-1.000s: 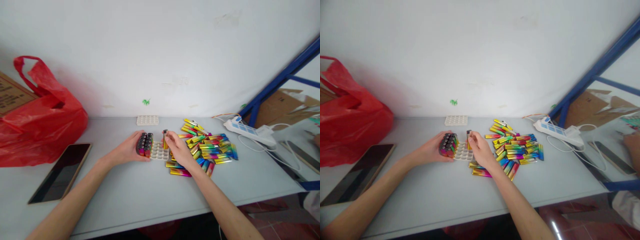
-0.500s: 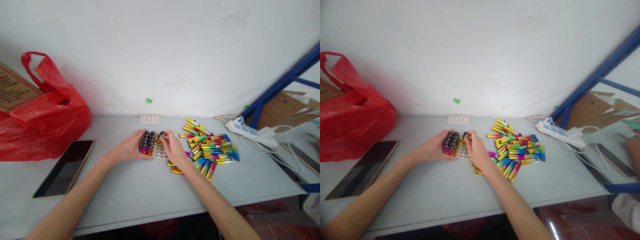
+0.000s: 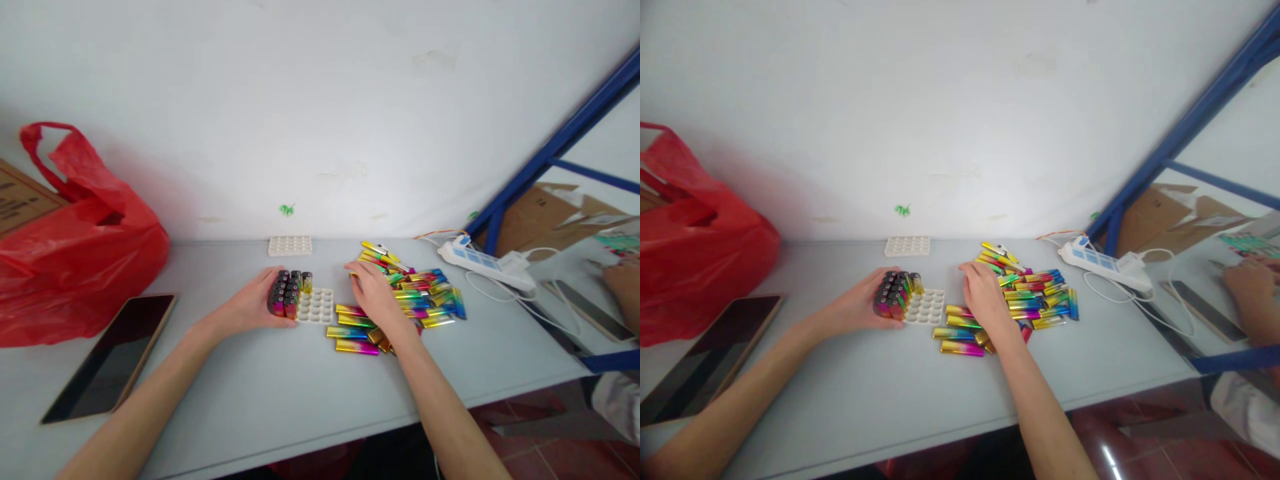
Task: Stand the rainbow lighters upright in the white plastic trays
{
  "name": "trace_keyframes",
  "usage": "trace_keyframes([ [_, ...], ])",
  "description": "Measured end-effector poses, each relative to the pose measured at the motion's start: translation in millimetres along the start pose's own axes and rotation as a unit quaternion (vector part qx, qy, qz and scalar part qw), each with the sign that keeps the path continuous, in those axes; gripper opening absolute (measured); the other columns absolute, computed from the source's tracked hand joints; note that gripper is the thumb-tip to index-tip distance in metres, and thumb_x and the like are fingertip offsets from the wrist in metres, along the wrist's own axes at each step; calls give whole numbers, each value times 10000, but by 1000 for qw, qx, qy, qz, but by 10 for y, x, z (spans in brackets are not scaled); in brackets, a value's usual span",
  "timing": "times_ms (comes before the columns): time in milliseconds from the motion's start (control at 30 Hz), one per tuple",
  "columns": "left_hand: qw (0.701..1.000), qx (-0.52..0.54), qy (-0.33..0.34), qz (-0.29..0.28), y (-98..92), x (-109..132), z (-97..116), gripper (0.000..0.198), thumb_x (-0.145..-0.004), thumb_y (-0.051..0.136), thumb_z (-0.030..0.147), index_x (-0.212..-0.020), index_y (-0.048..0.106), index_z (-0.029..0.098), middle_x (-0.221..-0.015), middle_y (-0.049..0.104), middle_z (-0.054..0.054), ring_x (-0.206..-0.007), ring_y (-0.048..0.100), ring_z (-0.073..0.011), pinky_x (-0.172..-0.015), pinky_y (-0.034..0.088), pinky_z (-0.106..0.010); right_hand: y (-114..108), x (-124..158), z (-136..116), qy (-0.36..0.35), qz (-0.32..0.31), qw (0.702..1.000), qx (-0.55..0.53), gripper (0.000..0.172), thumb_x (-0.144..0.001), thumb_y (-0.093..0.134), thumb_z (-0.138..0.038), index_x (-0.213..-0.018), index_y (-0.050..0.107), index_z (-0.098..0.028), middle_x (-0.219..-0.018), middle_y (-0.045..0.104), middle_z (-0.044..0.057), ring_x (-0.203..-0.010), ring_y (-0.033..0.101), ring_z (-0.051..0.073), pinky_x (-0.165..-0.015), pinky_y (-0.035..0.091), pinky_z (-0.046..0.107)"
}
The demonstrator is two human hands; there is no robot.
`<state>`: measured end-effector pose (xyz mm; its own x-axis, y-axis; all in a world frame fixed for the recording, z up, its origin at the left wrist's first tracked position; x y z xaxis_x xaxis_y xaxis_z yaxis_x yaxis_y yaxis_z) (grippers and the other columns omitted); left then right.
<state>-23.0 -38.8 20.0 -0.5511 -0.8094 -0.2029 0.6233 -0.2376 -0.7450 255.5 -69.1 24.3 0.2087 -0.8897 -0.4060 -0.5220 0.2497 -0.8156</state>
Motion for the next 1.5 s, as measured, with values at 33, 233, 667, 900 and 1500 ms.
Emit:
trace_keyframes([
  [33, 1000, -2, 1, 0, 1, -2, -3, 831, -615, 958, 606, -1306, 654, 260, -1363, 726, -146, -1291, 709, -431, -1118, 621, -527, -17, 5, 91, 14, -2, 1000, 20, 431, -984, 530, 4, -1315, 756, -151, -1358, 768, 180, -1304, 699, 324, -1210, 508, 517],
  [233, 1000, -3, 2, -1, 14, -6, -33, 849, -613, 965, 608, -1310, 650, 239, -1383, 722, -162, -1295, 707, -437, -1126, 617, -518, 46, -12, 194, 45, -44, 996, 64, 355, -969, 616, -17, -1217, 803, -188, -1219, 791, 147, -1182, 717, 321, -1134, 528, 493],
  [667, 1000, 5, 5, 2, 14, 22, -34, 838, -646, 971, 571, -1325, 624, 223, -1430, 685, -161, -1334, 693, -406, -1157, 593, -548, 57, 18, 26, 12, -39, 998, 41, 469, -991, 551, -18, -1402, 730, -157, -1414, 731, 168, -1333, 669, 306, -1220, 499, 471],
  [900, 1000, 4, 14, 10, 13, 22, -62, 873, -630, 989, 591, -1337, 633, 223, -1442, 688, -176, -1344, 693, -425, -1170, 588, -555, 72, -33, 110, 48, -61, 996, 50, 299, -1093, 570, -180, -1298, 787, -181, -1279, 778, 178, -1245, 714, 337, -1144, 536, 498],
  [1500, 999, 1, 26, 19, 16, 16, 3, 827, -632, 995, 614, -1284, 672, 221, -1353, 733, -162, -1261, 727, -409, -1076, 637, -517, 212, -20, -362, 192, -49, 808, -555, 581, -916, 699, -824, -865, 601, -254, -752, 594, -32, -640, 546, 157, -656, 506, 306],
])
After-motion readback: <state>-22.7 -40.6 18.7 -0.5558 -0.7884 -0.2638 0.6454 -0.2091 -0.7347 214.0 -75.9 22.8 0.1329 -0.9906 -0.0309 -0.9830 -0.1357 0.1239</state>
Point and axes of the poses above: each hand's wrist, its own x-axis away from the middle knuckle, its own y-axis out of the palm, z = x × y, the point moved 5 cm from there along -x, towards the middle knuckle
